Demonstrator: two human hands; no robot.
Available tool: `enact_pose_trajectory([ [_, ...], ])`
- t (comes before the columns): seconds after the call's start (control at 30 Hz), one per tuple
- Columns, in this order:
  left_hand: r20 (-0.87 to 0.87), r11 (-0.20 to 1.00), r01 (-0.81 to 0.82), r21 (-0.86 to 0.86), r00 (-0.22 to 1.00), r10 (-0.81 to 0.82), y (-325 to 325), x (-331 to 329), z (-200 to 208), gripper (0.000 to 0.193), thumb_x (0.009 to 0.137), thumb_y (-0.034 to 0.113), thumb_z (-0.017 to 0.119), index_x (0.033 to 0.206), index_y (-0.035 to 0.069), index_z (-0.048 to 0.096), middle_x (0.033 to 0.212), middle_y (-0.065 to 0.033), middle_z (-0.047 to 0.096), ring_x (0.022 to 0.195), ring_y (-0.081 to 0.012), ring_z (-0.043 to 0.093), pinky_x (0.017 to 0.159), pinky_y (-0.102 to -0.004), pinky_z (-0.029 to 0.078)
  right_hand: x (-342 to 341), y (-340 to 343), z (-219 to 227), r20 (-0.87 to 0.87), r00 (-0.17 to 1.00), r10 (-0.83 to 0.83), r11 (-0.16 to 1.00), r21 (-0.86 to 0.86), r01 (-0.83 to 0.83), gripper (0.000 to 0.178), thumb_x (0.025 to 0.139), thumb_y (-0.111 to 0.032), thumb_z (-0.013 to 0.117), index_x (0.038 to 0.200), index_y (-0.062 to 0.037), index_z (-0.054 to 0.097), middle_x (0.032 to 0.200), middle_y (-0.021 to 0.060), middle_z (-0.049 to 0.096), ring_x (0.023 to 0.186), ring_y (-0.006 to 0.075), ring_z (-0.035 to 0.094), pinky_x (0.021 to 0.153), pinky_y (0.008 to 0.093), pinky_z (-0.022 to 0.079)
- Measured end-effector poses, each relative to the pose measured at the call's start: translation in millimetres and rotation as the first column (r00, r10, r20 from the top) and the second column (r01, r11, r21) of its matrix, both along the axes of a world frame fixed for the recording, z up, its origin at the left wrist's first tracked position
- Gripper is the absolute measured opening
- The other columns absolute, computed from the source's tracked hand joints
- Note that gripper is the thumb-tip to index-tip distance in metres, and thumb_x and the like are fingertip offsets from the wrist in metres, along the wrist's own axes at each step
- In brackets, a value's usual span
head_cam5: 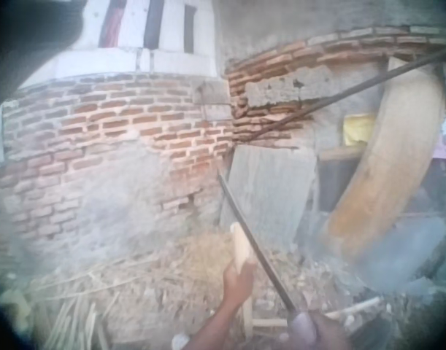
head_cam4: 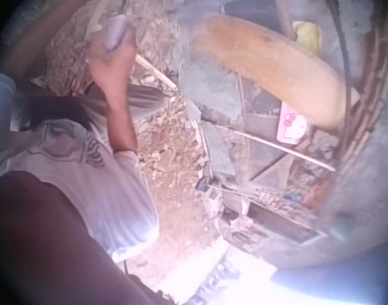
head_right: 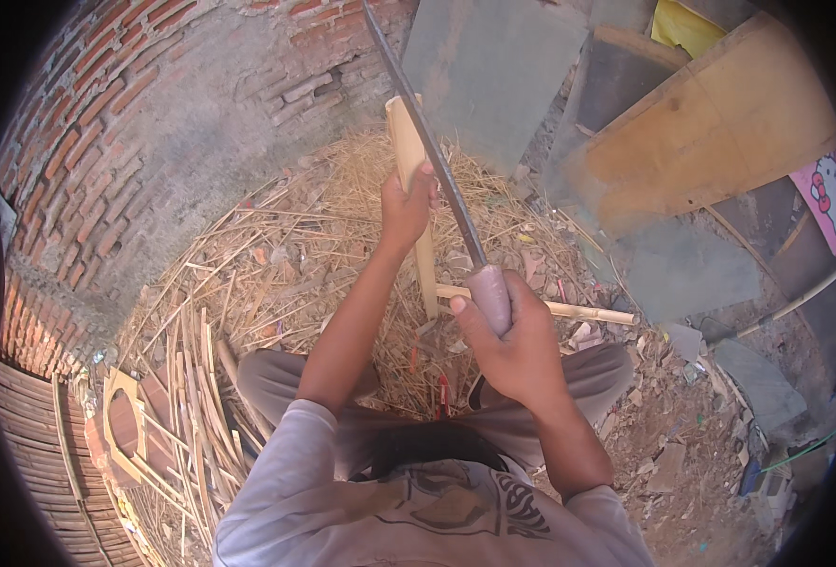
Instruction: The person sits on the ground and uses a machete and a wooden mallet to split bamboo poles into thin strips. They repeatedly strike the machete blade with the mallet to drive it through the bamboo, then separate the resulting strips and set them aside.
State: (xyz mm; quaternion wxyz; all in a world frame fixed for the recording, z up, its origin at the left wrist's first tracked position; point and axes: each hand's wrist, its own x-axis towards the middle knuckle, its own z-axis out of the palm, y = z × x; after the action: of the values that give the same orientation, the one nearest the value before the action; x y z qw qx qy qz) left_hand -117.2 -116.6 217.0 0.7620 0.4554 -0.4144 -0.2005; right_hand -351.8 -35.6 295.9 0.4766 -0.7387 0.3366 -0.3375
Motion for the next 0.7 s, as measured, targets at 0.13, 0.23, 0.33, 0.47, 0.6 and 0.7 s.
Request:
enact_pose_trajectory([
  [0.13, 0.053, 1.000, 0.000, 0.024, 0.999, -0.001, 6.6, -2.4, 2.3, 0.032, 0.101, 0.034, 0.056, 0.085, 0.005, 0.053, 0.065, -0.0001, 0.052, 0.057, -0.0071, 0.052, 0.052, -0.0228, 0.043, -6.4, 8.6, 36.8, 0.266, 0.963, -0.029, 0.995, -0.082, 0.052, 0.029, 0.091, -0.026, 0.070, 0.097, -0.0013, 0.057, 0.072, 0.0008, 0.055, 0.064, 0.0080, 0.049, 0.057, 0.0266, 0.042],
  [0.23, 0.067, 1.000, 0.006, 0.019, 0.998, -0.007, 8.5, -3.8, 3.8, 0.034, 0.101, 0.034, 0.057, 0.083, 0.006, 0.053, 0.064, 0.0000, 0.052, 0.056, -0.0072, 0.052, 0.052, -0.0230, 0.042, -7.2, 13.3, 54.5, 0.445, 0.896, 0.013, 0.996, -0.080, 0.026, 0.026, 0.092, -0.024, 0.069, 0.094, -0.0024, 0.056, 0.072, -0.0020, 0.056, 0.065, 0.0057, 0.050, 0.057, 0.0243, 0.042],
  [0.33, 0.057, 0.999, -0.007, 0.034, 0.998, 0.005, 6.6, -7.1, 1.7, 0.034, 0.100, 0.034, 0.057, 0.081, 0.006, 0.053, 0.063, 0.0001, 0.052, 0.056, -0.0077, 0.052, 0.052, -0.0238, 0.042, 6.3, -4.3, 15.5, 0.135, 0.989, -0.056, 0.987, -0.139, 0.075, 0.017, 0.089, -0.013, 0.065, 0.094, -0.0003, 0.055, 0.069, 0.0034, 0.056, 0.061, 0.0099, 0.052, 0.055, 0.0288, 0.043],
  [0.47, 0.093, 0.998, -0.012, 0.068, 0.996, 0.006, 7.5, -10.5, -4.0, 0.034, 0.100, 0.034, 0.057, 0.082, 0.005, 0.053, 0.062, 0.0001, 0.053, 0.056, -0.0082, 0.052, 0.052, -0.0248, 0.043, -7.0, -23.5, -17.8, -0.138, 0.990, 0.033, 0.998, -0.040, -0.039, 0.014, 0.084, -0.008, 0.061, 0.095, 0.0010, 0.056, 0.068, 0.0071, 0.055, 0.059, 0.0131, 0.053, 0.055, 0.0318, 0.044],
  [0.6, 0.118, 0.998, -0.029, 0.061, 0.993, 0.022, 10.1, -11.3, -6.5, 0.035, 0.100, 0.034, 0.057, 0.081, 0.005, 0.053, 0.059, 0.0011, 0.052, 0.052, -0.0080, 0.051, 0.051, -0.0239, 0.042, -14.6, -17.7, -3.3, -0.154, 0.982, 0.107, 0.987, 0.137, -0.086, 0.014, 0.086, -0.010, 0.063, 0.094, 0.0002, 0.057, 0.068, 0.0035, 0.055, 0.056, 0.0111, 0.053, 0.052, 0.0293, 0.044],
  [0.7, 0.114, 0.985, 0.069, 0.161, 0.990, -0.088, 14.2, -2.3, -3.8, 0.037, 0.100, 0.038, 0.055, 0.099, 0.001, 0.056, 0.080, -0.0083, 0.061, 0.073, -0.0144, 0.062, 0.067, -0.0279, 0.050, -9.4, -7.1, 8.5, -0.031, 0.977, 0.212, 0.932, 0.307, -0.193, 0.016, 0.091, -0.014, 0.064, 0.094, -0.0013, 0.055, 0.066, 0.0008, 0.053, 0.051, 0.0082, 0.052, 0.048, 0.0257, 0.043],
])
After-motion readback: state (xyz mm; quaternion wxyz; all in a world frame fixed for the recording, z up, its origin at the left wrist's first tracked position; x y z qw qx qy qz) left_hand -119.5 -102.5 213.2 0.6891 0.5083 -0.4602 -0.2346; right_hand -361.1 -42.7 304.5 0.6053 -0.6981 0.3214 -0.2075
